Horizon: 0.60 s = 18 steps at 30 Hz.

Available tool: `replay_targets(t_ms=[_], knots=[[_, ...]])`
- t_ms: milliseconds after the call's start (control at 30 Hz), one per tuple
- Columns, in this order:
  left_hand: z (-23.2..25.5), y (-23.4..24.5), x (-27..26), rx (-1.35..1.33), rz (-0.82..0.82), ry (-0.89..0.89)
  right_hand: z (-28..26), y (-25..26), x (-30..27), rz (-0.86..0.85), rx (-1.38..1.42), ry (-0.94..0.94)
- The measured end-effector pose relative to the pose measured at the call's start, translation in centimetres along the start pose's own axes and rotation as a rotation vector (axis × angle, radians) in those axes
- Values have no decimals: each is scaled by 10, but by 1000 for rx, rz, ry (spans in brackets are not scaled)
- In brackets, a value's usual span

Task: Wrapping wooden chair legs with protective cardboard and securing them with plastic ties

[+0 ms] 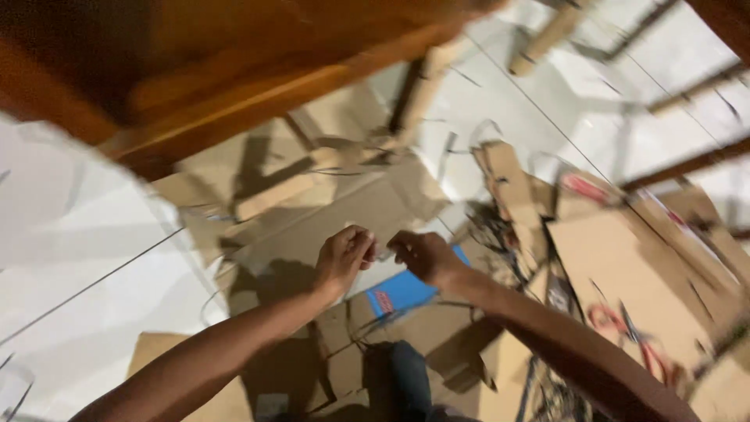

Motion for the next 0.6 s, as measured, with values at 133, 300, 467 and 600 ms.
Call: replay_targets(t_ms=[133,300,467,600], knots=[[4,-83,17,185,-242,-60,60,56,-53,213,147,-105],[-43,-172,29,369,-462,-85,164,115,-131,440,68,-389],[-59,-204,12,784,-745,-162,253,147,-214,521,0,-662],[-63,-199,7,781,-872,-73,294,148,-248,539,55,-753]])
Point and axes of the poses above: each hand's wrist, its own x-axis towards the middle knuckle, its own y-axis out of the back of the hand, z = x × y, the point moved 4 cm from there along x, towards the middle knuckle, and after that the axes turned 8 degrees about x, right-handed, at the moved point
